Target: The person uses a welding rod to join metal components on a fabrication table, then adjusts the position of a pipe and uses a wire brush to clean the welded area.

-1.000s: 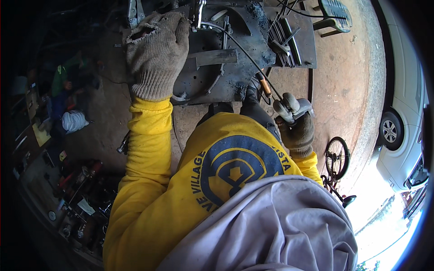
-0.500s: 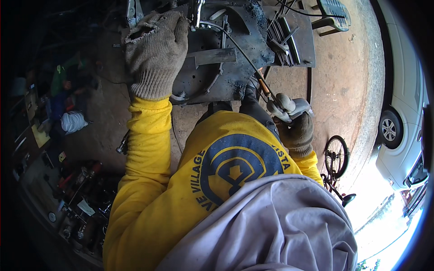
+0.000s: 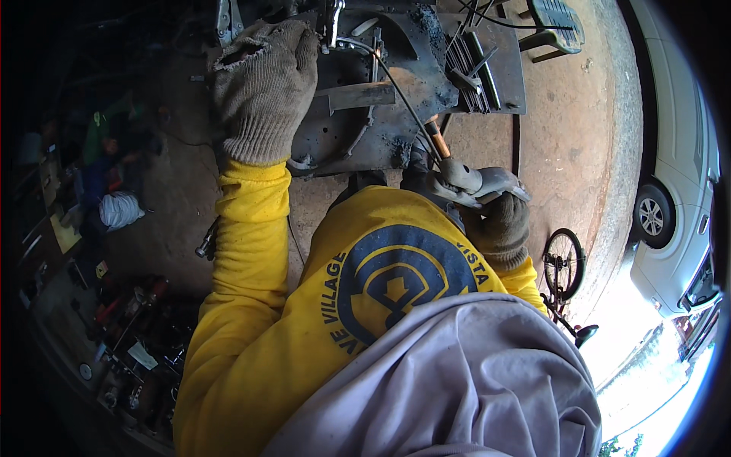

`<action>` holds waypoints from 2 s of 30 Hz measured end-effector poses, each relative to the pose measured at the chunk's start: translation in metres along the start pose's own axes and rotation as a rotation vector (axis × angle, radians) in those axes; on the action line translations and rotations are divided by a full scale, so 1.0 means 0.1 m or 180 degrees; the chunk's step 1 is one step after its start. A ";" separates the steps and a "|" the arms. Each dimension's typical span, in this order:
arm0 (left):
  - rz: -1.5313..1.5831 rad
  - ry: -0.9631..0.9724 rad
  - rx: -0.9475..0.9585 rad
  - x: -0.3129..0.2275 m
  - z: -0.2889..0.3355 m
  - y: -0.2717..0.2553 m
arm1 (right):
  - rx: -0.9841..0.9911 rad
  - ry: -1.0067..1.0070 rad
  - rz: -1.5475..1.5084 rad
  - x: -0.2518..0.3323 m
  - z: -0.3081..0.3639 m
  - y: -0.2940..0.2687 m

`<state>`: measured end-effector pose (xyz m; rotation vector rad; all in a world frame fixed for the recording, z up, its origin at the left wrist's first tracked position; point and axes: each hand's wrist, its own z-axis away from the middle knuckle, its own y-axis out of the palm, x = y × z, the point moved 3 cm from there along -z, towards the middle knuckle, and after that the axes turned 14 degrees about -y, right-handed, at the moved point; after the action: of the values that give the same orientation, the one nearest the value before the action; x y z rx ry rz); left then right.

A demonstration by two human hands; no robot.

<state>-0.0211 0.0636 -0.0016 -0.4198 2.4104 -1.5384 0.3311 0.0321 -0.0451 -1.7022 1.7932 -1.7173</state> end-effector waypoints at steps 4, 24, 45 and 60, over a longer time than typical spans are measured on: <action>-0.0512 0.0213 -0.0018 0.05 0.11 0.09 | -0.0012 0.0026 -0.0057 0.00 -0.01 0.01; 0.0169 0.0268 -0.0530 0.02 -0.04 0.01 | -0.0153 0.0611 -0.1045 -0.11 0.23 0.12; -0.0035 0.0119 -0.0208 0.01 0.01 -0.10 | 0.0116 0.0317 -0.0287 -0.01 0.05 0.07; -0.0068 0.0060 -0.0143 -0.01 0.01 -0.10 | 0.0019 0.0290 -0.0343 -0.03 -0.05 0.02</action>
<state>-0.0188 0.0594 0.0075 -0.4431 2.4668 -1.5060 0.3268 0.0369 -0.0467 -1.7761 1.7606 -1.8700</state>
